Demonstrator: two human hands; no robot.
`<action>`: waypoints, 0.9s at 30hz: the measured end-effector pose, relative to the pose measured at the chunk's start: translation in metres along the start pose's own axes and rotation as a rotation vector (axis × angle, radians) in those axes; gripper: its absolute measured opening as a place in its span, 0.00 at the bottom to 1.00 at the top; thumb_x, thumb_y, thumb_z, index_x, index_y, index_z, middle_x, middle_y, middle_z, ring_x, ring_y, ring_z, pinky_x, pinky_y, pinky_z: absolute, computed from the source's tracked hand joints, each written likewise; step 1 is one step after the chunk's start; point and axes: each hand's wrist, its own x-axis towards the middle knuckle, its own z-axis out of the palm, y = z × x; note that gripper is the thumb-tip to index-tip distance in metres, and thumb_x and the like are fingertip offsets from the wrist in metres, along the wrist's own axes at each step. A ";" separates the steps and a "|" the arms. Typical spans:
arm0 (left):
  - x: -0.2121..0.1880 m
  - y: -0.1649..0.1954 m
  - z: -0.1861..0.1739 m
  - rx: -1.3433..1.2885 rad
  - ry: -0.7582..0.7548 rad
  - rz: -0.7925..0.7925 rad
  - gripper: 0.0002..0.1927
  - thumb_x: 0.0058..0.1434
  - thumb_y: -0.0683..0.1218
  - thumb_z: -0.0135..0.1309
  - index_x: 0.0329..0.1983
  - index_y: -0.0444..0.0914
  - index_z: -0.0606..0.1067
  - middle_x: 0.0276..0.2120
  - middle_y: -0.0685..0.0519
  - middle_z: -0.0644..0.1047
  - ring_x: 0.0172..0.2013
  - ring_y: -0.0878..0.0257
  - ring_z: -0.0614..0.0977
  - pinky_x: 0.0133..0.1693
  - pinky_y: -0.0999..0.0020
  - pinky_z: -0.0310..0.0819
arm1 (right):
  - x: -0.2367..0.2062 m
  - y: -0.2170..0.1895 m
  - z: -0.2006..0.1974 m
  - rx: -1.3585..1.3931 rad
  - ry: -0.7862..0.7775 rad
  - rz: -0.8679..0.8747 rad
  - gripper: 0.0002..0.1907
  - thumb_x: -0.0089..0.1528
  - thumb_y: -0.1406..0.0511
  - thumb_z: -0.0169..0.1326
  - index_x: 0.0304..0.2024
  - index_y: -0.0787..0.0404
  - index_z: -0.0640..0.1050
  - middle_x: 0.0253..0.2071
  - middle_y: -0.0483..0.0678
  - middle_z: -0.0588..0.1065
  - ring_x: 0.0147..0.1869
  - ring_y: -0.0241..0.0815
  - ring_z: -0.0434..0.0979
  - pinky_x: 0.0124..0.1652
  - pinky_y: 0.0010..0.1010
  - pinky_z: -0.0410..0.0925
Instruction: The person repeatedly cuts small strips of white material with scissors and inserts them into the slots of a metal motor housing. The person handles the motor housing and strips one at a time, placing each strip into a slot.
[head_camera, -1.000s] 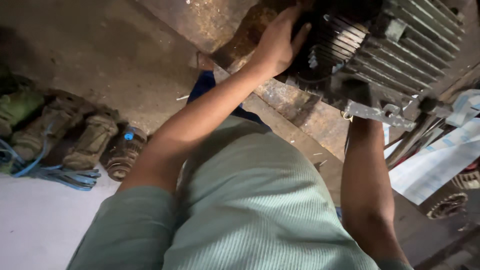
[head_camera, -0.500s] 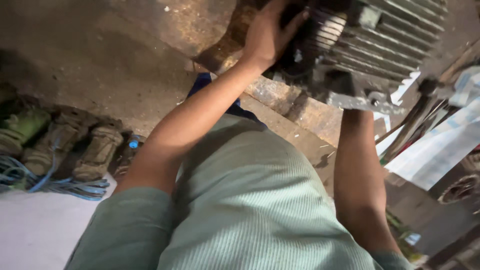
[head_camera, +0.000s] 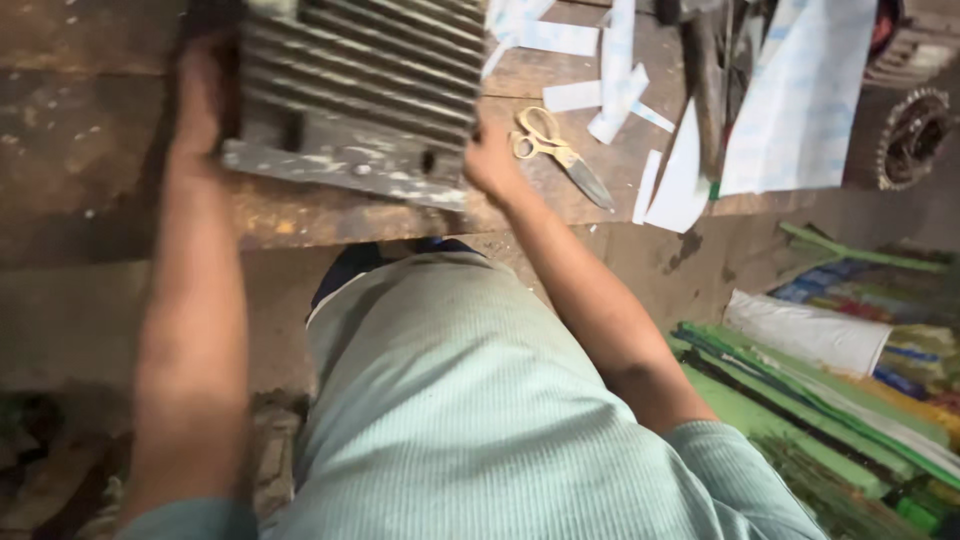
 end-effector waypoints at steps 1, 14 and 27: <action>-0.005 0.002 0.001 0.407 0.024 0.136 0.22 0.75 0.50 0.45 0.64 0.31 0.74 0.59 0.48 0.78 0.58 0.61 0.78 0.61 0.63 0.72 | 0.002 0.002 -0.023 -0.082 0.093 -0.059 0.15 0.64 0.67 0.56 0.54 0.61 0.78 0.49 0.55 0.82 0.45 0.47 0.84 0.46 0.33 0.75; -0.166 0.004 0.123 0.739 0.797 0.578 0.12 0.85 0.47 0.47 0.58 0.33 0.72 0.38 0.53 0.75 0.33 0.69 0.71 0.37 0.75 0.66 | 0.018 0.094 -0.219 -0.939 0.378 -0.220 0.17 0.60 0.62 0.63 0.49 0.62 0.82 0.54 0.57 0.72 0.59 0.65 0.67 0.55 0.51 0.64; -0.156 -0.056 0.334 1.690 0.115 0.816 0.13 0.72 0.53 0.56 0.51 0.41 0.80 0.48 0.51 0.80 0.51 0.55 0.79 0.53 0.57 0.74 | -0.079 0.037 -0.217 -0.380 0.214 -0.560 0.15 0.65 0.78 0.47 0.53 0.65 0.76 0.38 0.57 0.73 0.41 0.54 0.76 0.43 0.44 0.69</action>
